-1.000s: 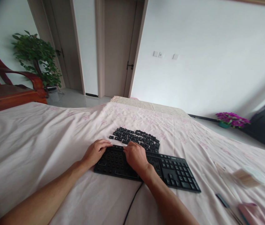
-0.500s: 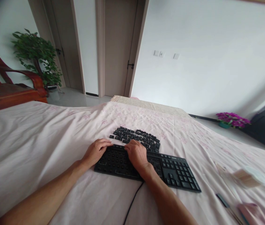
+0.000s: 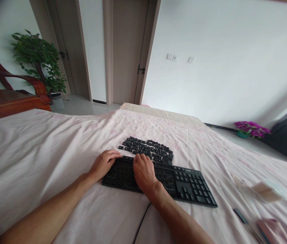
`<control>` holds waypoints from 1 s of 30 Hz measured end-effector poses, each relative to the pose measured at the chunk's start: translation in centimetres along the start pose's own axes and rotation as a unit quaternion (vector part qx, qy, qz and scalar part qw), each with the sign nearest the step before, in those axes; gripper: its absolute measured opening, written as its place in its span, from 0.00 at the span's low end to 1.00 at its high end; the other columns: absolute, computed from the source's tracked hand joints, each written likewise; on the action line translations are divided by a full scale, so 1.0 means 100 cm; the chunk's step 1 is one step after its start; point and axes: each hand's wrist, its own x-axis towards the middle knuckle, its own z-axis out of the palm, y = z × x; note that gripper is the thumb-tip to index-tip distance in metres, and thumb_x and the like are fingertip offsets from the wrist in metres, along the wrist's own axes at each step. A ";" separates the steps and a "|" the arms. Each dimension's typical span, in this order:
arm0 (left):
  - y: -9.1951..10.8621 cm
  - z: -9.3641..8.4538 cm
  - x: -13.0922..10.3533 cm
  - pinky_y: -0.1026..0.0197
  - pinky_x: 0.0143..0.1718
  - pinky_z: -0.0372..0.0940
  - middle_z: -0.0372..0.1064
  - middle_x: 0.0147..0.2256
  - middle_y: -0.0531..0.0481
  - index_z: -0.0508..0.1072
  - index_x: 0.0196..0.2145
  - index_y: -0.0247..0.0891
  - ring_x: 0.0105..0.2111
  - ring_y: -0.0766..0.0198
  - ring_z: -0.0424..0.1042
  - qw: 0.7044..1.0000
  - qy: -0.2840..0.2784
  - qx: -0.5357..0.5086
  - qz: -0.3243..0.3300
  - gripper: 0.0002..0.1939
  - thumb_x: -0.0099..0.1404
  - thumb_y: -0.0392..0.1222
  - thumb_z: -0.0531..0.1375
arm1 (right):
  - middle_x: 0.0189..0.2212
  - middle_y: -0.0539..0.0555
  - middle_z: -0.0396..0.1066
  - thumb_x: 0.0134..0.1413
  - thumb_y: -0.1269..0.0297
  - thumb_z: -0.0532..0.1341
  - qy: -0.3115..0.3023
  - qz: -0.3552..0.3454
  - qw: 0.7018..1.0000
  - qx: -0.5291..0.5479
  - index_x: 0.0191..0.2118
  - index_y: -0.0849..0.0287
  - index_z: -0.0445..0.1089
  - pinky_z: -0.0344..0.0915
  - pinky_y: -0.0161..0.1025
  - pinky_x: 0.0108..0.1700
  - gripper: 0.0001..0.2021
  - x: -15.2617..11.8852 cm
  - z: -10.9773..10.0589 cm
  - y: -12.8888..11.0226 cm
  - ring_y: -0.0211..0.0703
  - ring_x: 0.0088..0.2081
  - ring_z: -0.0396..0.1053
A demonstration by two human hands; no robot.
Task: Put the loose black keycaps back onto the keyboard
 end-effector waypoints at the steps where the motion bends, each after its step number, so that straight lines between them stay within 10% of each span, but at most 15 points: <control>1: 0.000 0.000 0.000 0.58 0.50 0.64 0.75 0.43 0.51 0.79 0.39 0.44 0.44 0.63 0.71 1.000 0.000 0.001 0.000 0.19 0.61 0.27 0.53 | 0.39 0.61 0.69 0.55 0.76 0.54 -0.003 -0.006 1.000 -0.004 0.40 0.63 0.71 0.57 0.44 0.40 0.11 0.000 -0.001 -0.002 0.49 0.40 0.62; 7: -0.002 0.001 0.000 0.58 0.50 0.65 0.75 0.43 0.52 0.79 0.39 0.45 0.44 0.63 0.71 1.000 0.000 0.012 0.001 0.20 0.60 0.27 0.52 | 0.37 0.59 0.71 0.54 0.76 0.55 -0.009 -0.016 0.999 0.039 0.36 0.61 0.74 0.57 0.41 0.42 0.11 -0.001 -0.009 0.008 0.47 0.40 0.64; 18: -0.004 0.003 0.000 0.59 0.49 0.65 0.75 0.42 0.53 0.79 0.40 0.47 0.44 0.63 0.72 1.000 0.003 0.014 0.008 0.21 0.62 0.28 0.51 | 0.42 0.50 0.74 0.57 0.66 0.56 0.010 0.196 0.973 0.119 0.42 0.46 0.77 0.57 0.36 0.44 0.13 0.058 0.021 0.134 0.45 0.47 0.65; 30: 0.000 0.000 0.002 0.60 0.49 0.65 0.76 0.42 0.52 0.80 0.38 0.46 0.43 0.64 0.72 1.000 -0.002 0.005 -0.011 0.19 0.62 0.29 0.52 | 0.43 0.56 0.74 0.54 0.70 0.58 -0.057 0.168 0.983 0.042 0.35 0.54 0.79 0.52 0.41 0.46 0.11 0.117 0.048 0.137 0.49 0.48 0.60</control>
